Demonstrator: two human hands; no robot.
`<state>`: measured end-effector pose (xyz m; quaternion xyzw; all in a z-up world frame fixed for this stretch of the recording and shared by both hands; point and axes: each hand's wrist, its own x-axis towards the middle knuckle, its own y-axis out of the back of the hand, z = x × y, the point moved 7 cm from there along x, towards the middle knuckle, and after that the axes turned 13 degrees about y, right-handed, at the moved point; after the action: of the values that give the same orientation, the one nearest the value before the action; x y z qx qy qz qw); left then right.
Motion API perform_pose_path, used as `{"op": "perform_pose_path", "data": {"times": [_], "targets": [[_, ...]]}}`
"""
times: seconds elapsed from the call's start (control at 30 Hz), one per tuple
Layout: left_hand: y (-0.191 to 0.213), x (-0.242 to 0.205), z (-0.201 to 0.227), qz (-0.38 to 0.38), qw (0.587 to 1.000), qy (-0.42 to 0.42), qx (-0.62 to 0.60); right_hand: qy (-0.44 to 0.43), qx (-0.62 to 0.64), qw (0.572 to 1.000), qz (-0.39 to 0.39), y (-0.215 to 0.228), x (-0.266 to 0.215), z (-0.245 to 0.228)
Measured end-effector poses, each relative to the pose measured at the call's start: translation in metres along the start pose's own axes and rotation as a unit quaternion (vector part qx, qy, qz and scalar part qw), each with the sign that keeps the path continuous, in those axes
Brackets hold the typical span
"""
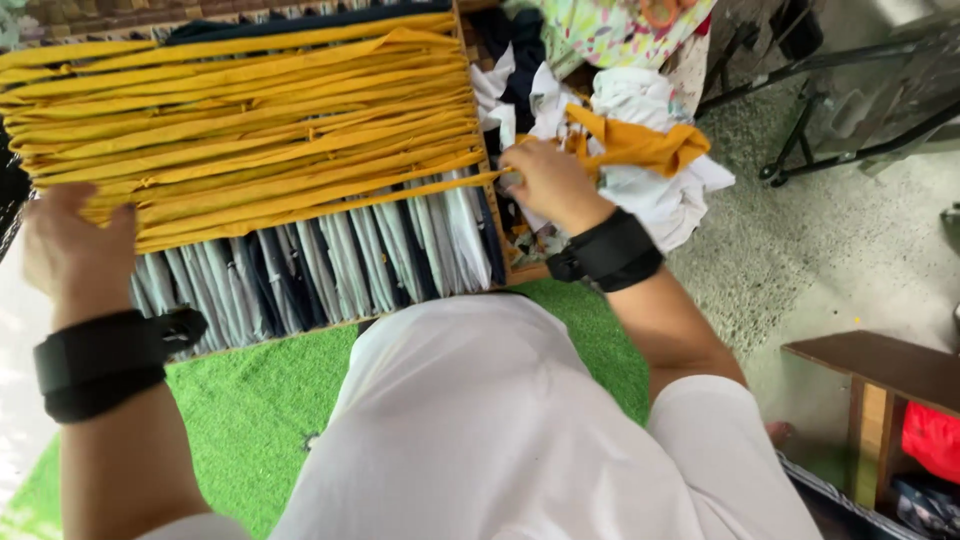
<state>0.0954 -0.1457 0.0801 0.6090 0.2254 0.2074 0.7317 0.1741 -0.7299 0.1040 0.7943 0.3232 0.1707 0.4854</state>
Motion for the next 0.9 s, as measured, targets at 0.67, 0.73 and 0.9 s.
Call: {"op": "perform_pose_path", "data": {"times": [0.67,0.73,0.9], "targets": [[-0.119,-0.176,0.406,-0.342,0.897,-0.271,-0.068,-0.045,0.035,0.998,0.031,-0.033,-0.005,0.047],[-0.138,-0.175,0.404,-0.357,0.895,-0.26,-0.057,-0.034,0.035,0.999,0.024,-0.036,-0.005,0.046],[-0.151,-0.166,0.404,-0.301,0.904,-0.285,-0.102,-0.014,0.056,0.998,0.019,-0.019,0.01,0.04]]}}
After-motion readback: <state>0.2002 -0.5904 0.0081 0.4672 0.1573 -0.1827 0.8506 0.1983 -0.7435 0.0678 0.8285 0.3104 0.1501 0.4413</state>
